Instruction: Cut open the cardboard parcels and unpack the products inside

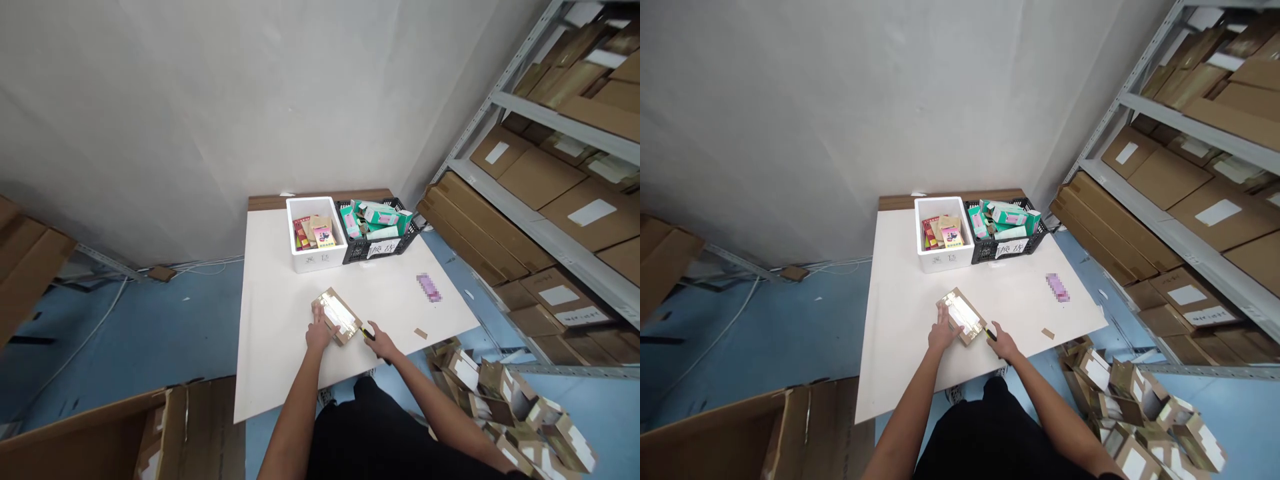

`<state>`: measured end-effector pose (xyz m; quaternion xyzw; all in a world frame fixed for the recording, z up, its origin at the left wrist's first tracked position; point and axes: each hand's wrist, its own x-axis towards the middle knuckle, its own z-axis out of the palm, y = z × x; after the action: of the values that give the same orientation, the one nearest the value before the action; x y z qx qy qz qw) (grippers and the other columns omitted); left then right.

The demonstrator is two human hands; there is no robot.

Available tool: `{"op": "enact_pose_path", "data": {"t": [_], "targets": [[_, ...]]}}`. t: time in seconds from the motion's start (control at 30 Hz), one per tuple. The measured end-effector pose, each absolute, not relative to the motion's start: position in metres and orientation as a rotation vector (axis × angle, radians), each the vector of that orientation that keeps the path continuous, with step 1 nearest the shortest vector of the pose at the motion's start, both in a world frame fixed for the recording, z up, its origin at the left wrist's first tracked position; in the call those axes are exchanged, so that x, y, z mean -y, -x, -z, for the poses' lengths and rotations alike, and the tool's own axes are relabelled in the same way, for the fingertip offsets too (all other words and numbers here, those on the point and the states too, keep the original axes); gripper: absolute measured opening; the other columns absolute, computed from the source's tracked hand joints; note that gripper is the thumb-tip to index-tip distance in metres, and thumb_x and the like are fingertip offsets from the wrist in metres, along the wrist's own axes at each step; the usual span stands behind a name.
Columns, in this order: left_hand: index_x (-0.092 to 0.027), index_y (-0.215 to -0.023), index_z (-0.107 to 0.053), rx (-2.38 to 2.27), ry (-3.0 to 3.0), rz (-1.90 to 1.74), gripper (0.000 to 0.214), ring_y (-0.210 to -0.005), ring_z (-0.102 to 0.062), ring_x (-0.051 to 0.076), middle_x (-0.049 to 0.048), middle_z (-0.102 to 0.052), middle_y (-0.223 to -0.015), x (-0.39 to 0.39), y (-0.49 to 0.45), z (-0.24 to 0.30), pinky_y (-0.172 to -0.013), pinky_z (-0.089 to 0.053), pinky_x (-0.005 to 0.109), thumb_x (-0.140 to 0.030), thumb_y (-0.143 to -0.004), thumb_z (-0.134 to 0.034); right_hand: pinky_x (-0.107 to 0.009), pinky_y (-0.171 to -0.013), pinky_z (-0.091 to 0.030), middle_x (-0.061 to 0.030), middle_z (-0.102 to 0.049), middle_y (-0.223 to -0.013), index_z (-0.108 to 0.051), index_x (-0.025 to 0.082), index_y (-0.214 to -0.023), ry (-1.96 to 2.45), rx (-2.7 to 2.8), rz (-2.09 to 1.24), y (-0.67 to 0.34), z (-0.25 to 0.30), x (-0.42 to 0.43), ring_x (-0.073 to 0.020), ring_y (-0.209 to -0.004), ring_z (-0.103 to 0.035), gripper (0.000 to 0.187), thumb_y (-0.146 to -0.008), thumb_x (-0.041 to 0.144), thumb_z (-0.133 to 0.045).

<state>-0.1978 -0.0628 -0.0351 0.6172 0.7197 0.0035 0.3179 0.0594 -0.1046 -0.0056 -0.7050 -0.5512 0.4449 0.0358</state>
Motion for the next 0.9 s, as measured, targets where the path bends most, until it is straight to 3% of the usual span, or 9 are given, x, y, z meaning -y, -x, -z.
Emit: {"op": "enact_pose_path", "data": {"t": [0.07, 0.17, 0.27, 0.4, 0.63, 0.77, 0.9], "targets": [[-0.033, -0.173, -0.004, -1.935, -1.634, -0.030, 0.101, -0.125, -0.063, 0.037, 0.0053, 0.005, -0.181, 0.064, 0.193, 0.039, -0.096, -0.056, 0.045, -0.073, -0.092, -0.050, -0.022, -0.043, -0.043, 0.0027, -0.067, -0.075, -0.043, 0.022, -0.150, 2.192, 1.400, -1.350, -0.054, 0.032, 0.109, -0.0126, -0.042, -0.057, 0.059, -0.097, 0.038, -0.063], [-0.031, -0.173, -0.005, -2.009, -1.610, -0.040, 0.097, -0.121, -0.066, 0.037, 0.0071, 0.006, -0.181, 0.064, 0.184, 0.043, -0.093, -0.057, 0.046, -0.073, -0.095, -0.043, -0.022, -0.039, -0.040, 0.0079, -0.056, -0.059, -0.060, 0.021, -0.113, 2.127, 1.169, -1.394, -0.044, 0.057, 0.105, -0.0128, -0.038, -0.053, 0.028, -0.093, 0.040, -0.064], [-0.030, -0.173, -0.006, -2.039, -1.597, -0.029, 0.096, -0.119, -0.067, 0.037, 0.0081, 0.006, -0.181, 0.063, 0.179, 0.042, -0.092, -0.057, 0.048, -0.073, -0.096, -0.041, -0.022, -0.040, -0.039, 0.0096, -0.050, -0.053, -0.052, 0.024, -0.085, 2.099, 1.114, -1.367, -0.044, 0.059, 0.096, -0.0123, -0.036, -0.052, 0.021, -0.087, 0.039, -0.067], [-0.030, -0.173, -0.008, -2.041, -1.601, -0.057, 0.096, -0.118, -0.068, 0.036, 0.0095, 0.002, -0.181, 0.063, 0.180, 0.044, -0.093, -0.057, 0.047, -0.074, -0.095, -0.043, -0.024, -0.045, -0.043, 0.0074, -0.057, -0.062, -0.046, 0.027, -0.087, 2.102, 1.066, -1.190, -0.051, 0.050, 0.079, -0.0145, -0.044, -0.058, 0.030, -0.084, 0.045, -0.070], [-0.034, -0.172, -0.014, -2.089, -1.584, -0.180, 0.090, -0.115, -0.071, 0.033, 0.0103, -0.004, -0.181, 0.064, 0.170, 0.053, -0.092, -0.059, 0.045, -0.069, -0.097, -0.048, -0.032, -0.073, -0.054, -0.0050, -0.073, -0.089, -0.047, 0.027, -0.091, 2.134, 1.088, -1.097, -0.031, 0.060, 0.049, -0.0284, -0.089, -0.074, 0.043, -0.074, 0.050, -0.079], [-0.030, -0.173, -0.015, -2.115, -1.552, -0.215, 0.088, -0.113, -0.073, 0.034, 0.0140, -0.003, -0.180, 0.064, 0.156, 0.048, -0.091, -0.060, 0.047, -0.068, -0.099, -0.046, -0.031, -0.078, -0.054, -0.0039, -0.074, -0.094, -0.047, 0.028, -0.095, 2.107, 1.011, -1.145, -0.029, 0.066, 0.032, -0.0276, -0.093, -0.075, 0.047, -0.067, 0.044, -0.081], [-0.031, -0.173, -0.014, -2.152, -1.465, -0.243, 0.085, -0.112, -0.075, 0.033, 0.0150, -0.002, -0.180, 0.064, 0.138, 0.046, -0.083, -0.061, 0.044, -0.068, -0.101, -0.042, -0.030, -0.072, -0.053, 0.0008, -0.071, -0.085, -0.046, 0.028, -0.097, 2.075, 0.970, -1.161, -0.042, 0.073, 0.012, -0.0261, -0.086, -0.073, 0.053, -0.062, 0.043, -0.083]]}}
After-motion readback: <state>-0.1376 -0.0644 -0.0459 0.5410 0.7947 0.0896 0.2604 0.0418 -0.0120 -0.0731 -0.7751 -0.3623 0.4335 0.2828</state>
